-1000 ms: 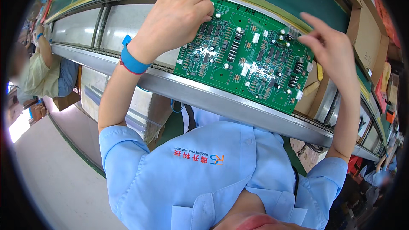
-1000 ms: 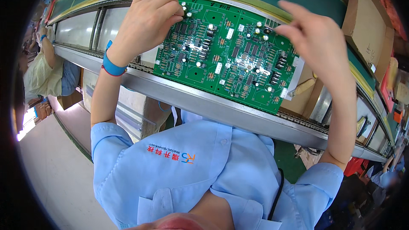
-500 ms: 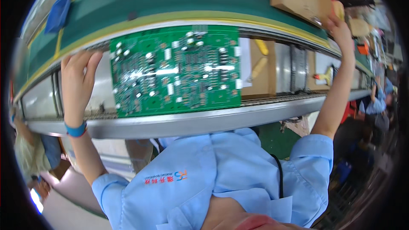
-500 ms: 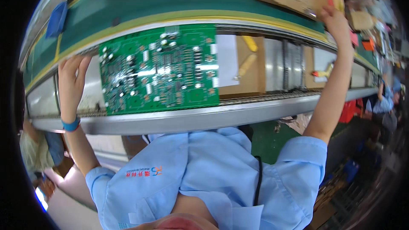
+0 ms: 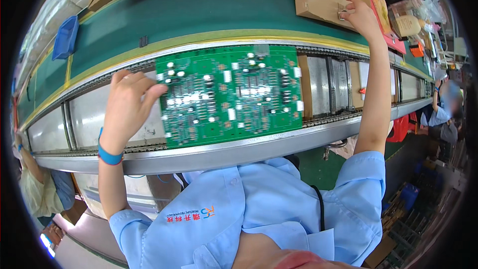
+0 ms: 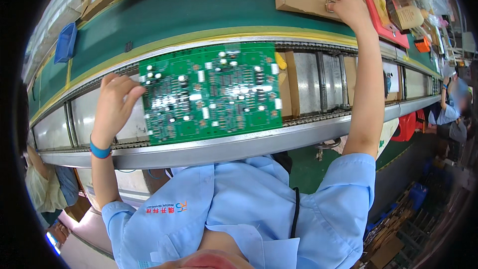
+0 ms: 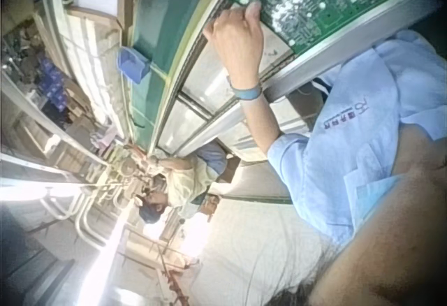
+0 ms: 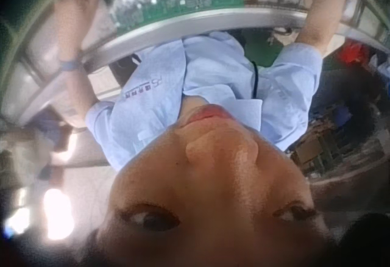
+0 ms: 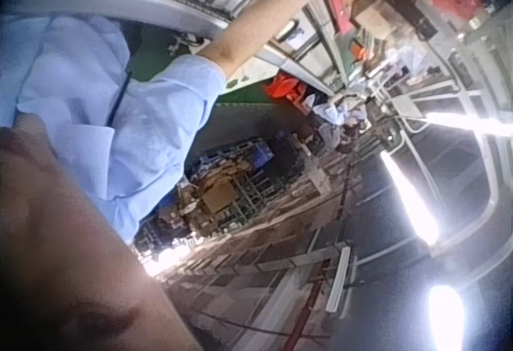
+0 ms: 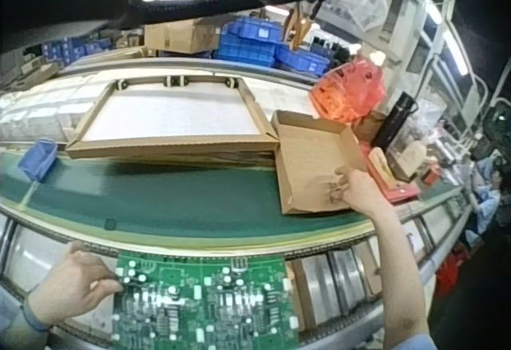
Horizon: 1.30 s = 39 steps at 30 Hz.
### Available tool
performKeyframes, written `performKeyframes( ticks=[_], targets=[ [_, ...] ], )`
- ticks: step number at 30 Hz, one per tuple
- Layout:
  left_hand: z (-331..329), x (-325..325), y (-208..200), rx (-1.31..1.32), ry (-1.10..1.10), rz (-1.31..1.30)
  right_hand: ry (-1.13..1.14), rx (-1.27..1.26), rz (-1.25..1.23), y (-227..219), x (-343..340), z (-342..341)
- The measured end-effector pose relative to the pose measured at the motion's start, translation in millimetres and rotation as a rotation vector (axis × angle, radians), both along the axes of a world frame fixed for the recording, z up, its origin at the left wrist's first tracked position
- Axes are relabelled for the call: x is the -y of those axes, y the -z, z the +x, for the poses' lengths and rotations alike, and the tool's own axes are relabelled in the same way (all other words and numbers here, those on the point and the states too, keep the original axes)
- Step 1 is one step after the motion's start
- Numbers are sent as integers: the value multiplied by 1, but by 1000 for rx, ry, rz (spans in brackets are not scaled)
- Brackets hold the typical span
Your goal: Assembling electronic components onto a printed circuit board on a production line.
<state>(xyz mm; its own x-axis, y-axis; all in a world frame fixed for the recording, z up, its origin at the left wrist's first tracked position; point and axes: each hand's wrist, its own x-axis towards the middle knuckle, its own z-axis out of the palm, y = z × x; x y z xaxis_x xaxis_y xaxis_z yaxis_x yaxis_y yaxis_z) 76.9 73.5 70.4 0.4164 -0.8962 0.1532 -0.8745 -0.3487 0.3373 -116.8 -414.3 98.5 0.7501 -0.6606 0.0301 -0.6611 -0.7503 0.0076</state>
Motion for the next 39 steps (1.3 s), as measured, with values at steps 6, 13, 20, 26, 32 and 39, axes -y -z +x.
performKeyframes(
  ticks=[6, 13, 20, 26, 32, 39],
  targets=[
    [-3, 8, -19, 43, 17, 15, -442, 620, 440, -22, -111, 33],
    [-22, 43, -35, -907, 89, -382, -1053, 837, 694, -26, -227, 48],
    [-25, 42, -28, -1545, 271, -363, -1011, 800, 1042, -19, -255, 58],
    [-13, 31, -22, -1376, 203, -427, -576, 833, 2097, -22, -243, 67],
    [-6, 29, -23, -1283, 129, -485, -560, 792, 1708, -14, -224, 75],
    [-12, 30, -22, -1244, 138, -427, -439, 564, 789, 8, -178, 76]
  ],
)
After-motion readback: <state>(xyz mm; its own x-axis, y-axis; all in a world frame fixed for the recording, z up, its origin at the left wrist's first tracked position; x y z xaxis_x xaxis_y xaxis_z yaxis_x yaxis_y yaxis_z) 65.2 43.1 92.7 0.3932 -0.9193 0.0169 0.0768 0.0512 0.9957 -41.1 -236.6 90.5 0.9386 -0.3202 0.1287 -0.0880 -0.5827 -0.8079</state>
